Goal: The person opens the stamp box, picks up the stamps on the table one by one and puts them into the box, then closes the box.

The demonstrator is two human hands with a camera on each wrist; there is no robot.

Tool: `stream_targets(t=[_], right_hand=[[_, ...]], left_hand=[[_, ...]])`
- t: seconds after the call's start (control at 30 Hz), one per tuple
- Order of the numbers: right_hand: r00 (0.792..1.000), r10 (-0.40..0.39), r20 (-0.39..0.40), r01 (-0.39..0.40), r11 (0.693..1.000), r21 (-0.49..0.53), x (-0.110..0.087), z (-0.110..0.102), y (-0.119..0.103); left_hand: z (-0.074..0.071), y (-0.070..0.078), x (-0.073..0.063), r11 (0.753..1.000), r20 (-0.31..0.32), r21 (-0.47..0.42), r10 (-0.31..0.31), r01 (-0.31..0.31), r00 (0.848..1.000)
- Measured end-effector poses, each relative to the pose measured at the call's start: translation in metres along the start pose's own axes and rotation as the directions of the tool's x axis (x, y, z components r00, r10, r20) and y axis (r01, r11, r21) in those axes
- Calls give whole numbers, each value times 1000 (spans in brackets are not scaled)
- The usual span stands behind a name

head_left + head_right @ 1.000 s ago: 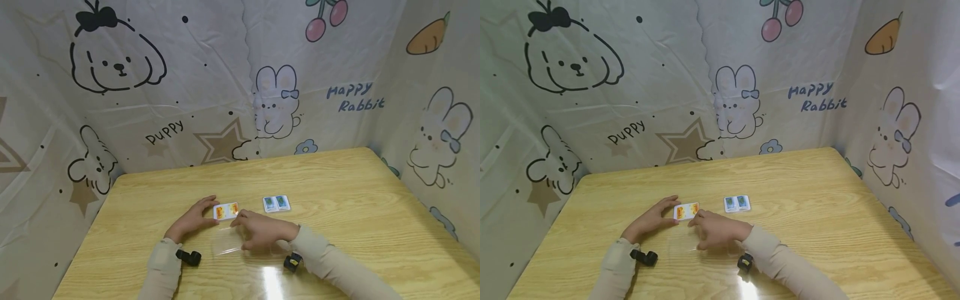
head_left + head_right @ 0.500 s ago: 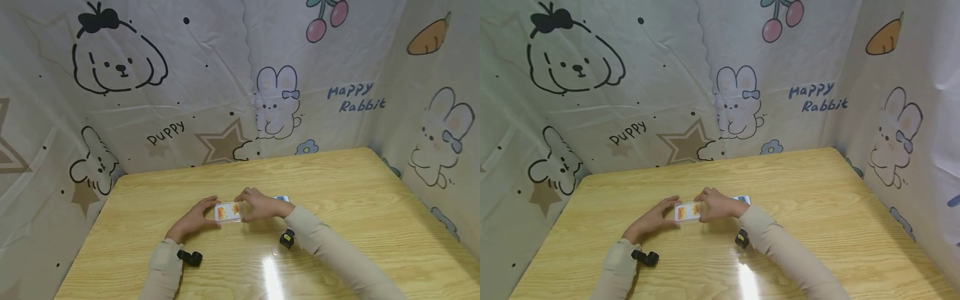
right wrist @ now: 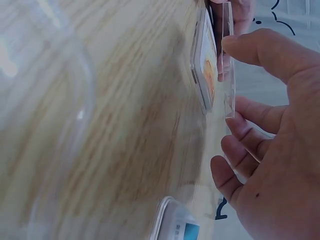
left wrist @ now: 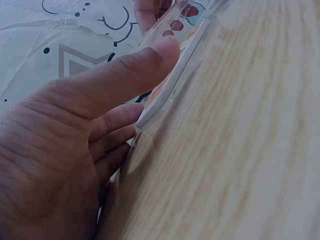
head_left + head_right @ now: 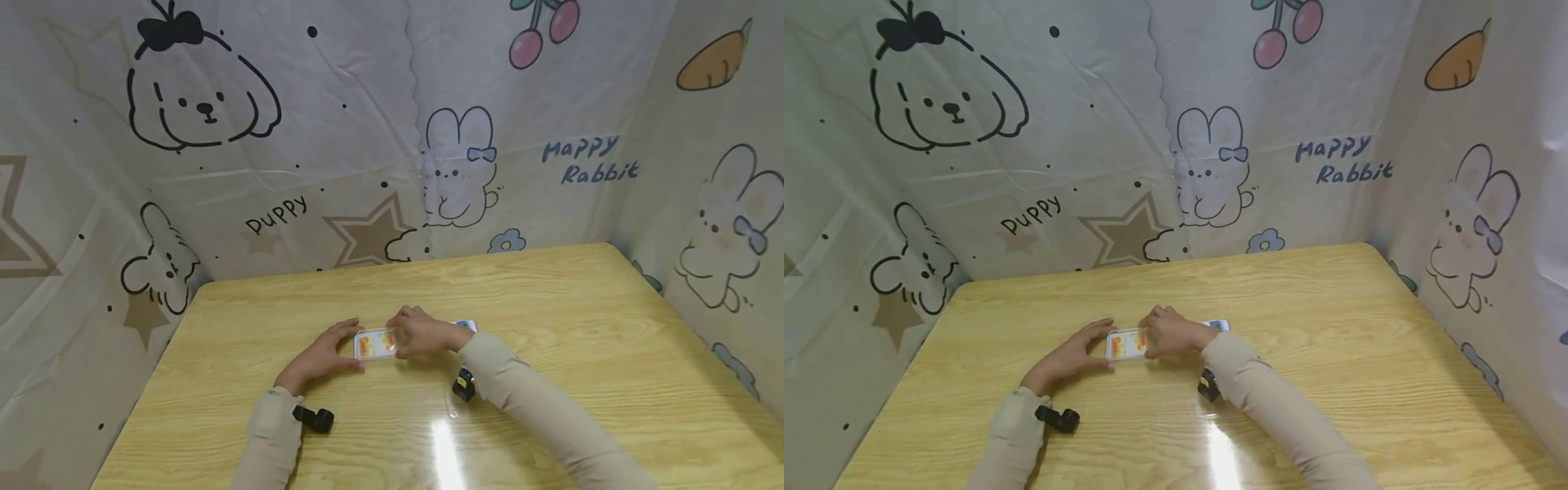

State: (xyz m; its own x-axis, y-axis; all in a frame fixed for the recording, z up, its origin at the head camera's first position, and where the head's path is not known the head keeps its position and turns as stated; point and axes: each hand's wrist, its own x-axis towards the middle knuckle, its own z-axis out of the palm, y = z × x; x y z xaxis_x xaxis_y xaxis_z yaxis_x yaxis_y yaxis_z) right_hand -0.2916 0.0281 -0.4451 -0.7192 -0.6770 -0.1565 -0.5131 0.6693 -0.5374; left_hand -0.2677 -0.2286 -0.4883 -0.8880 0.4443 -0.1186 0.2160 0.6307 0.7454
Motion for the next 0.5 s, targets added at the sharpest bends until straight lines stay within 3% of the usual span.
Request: stream_targets(t=[0.5], right_hand=[[1000,22,20,-22,999,-29,7,5,-2]], left_hand=[[-1,-4,1,1000,2,16,10,-10,1000]])
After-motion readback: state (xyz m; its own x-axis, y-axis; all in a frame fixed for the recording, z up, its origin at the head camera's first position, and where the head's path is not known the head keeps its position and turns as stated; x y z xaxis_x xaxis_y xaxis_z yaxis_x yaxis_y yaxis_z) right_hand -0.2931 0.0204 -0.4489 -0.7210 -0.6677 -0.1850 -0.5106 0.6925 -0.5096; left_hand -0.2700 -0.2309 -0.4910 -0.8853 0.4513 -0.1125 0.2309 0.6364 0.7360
